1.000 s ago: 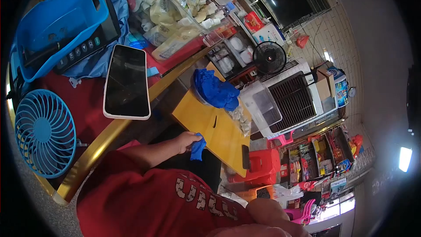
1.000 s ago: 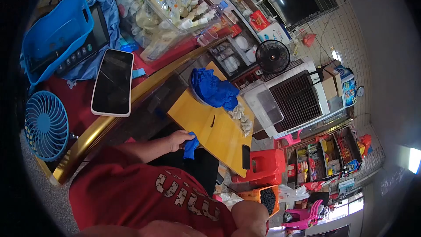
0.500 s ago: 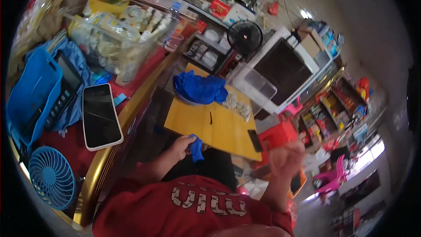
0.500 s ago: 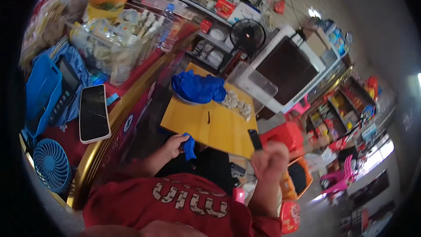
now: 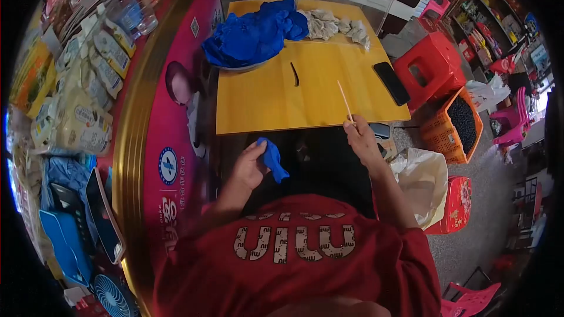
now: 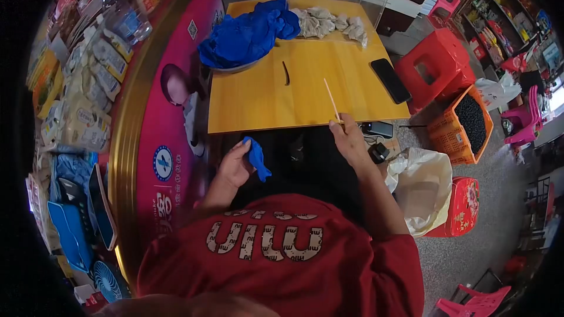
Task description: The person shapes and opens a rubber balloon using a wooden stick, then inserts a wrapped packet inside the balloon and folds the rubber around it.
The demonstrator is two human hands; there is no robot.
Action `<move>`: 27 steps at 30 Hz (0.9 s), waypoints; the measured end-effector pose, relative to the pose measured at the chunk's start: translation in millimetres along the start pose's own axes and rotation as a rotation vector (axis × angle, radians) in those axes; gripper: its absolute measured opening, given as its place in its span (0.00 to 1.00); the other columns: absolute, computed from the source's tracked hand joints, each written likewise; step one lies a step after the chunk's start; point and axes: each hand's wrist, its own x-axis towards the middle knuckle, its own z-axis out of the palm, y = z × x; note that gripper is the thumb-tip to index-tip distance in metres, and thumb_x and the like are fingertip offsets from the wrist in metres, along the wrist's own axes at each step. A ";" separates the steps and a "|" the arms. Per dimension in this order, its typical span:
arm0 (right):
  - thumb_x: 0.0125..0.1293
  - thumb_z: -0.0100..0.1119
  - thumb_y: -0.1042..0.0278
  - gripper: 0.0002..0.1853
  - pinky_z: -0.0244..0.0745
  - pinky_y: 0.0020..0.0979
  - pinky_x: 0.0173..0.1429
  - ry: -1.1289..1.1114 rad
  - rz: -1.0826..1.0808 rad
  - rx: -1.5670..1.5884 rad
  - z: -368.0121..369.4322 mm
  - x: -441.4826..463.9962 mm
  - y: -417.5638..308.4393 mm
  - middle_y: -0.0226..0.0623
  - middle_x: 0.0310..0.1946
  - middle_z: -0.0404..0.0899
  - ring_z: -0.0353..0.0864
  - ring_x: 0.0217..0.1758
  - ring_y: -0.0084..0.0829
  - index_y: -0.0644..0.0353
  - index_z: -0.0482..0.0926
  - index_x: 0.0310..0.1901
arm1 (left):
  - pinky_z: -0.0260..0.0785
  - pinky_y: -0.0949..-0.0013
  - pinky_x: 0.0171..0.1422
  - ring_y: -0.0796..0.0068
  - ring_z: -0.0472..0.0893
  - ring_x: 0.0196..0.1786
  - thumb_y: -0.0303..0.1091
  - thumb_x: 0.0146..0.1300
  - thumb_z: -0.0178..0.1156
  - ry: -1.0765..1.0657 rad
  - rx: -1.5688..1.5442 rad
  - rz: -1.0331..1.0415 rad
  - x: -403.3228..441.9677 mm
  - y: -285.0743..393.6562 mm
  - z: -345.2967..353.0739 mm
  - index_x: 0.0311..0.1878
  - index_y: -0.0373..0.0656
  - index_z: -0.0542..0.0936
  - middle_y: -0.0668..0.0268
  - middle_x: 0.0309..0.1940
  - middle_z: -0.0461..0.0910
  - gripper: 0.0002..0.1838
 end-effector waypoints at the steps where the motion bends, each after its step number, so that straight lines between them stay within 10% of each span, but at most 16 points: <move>1: 0.58 0.45 0.66 0.11 0.63 0.25 0.30 0.066 -0.034 -0.090 -1.6 10.9 2.2 0.38 0.22 0.70 0.70 0.24 0.30 0.64 0.67 0.40 | 0.66 0.69 0.36 0.74 0.74 0.31 0.35 0.56 0.50 -0.007 -0.021 -0.006 -1.3 1.4 0.6 0.32 0.45 0.72 0.67 0.26 0.74 0.05; 6: 0.55 0.46 0.68 0.11 0.67 0.37 0.37 0.186 -0.279 -0.664 -4.4 74.5 13.5 0.47 0.26 0.72 0.72 0.30 0.46 0.60 0.68 0.40 | 0.66 0.67 0.35 0.71 0.73 0.30 0.36 0.57 0.49 0.044 -0.125 -0.047 -0.9 4.1 -4.0 0.33 0.44 0.71 0.64 0.28 0.74 0.07; 17: 0.48 0.49 0.73 0.11 0.66 0.36 0.38 0.208 -0.379 -0.780 45.0 160.6 20.4 0.42 0.28 0.71 0.70 0.34 0.42 0.58 0.72 0.37 | 0.65 0.67 0.40 0.67 0.73 0.32 0.37 0.56 0.48 0.217 -0.263 -0.203 32.9 -22.0 -102.4 0.36 0.41 0.71 0.60 0.29 0.74 0.10; 19: 0.48 0.49 0.73 0.12 0.65 0.35 0.40 0.222 -0.409 -0.788 47.0 166.9 22.3 0.40 0.28 0.70 0.70 0.36 0.40 0.57 0.72 0.37 | 0.65 0.68 0.41 0.69 0.73 0.33 0.34 0.54 0.50 -0.002 1.183 0.650 49.1 -102.6 -209.1 0.39 0.40 0.71 0.62 0.29 0.74 0.10; 20: 0.47 0.50 0.73 0.11 0.64 0.34 0.41 0.234 -0.417 -0.757 47.9 167.4 21.7 0.40 0.29 0.70 0.69 0.36 0.40 0.58 0.72 0.36 | 0.65 0.68 0.41 0.69 0.73 0.33 0.34 0.54 0.50 -0.011 1.186 0.652 56.8 -89.3 -191.9 0.39 0.40 0.71 0.62 0.29 0.74 0.10; 27: 0.46 0.53 0.76 0.11 0.65 0.34 0.38 0.349 -0.584 -0.439 42.2 168.6 32.7 0.42 0.30 0.70 0.69 0.34 0.41 0.59 0.71 0.36 | 0.66 0.69 0.39 0.71 0.74 0.34 0.33 0.56 0.49 0.006 0.265 -0.093 34.4 -6.7 -54.0 0.37 0.40 0.71 0.63 0.31 0.74 0.08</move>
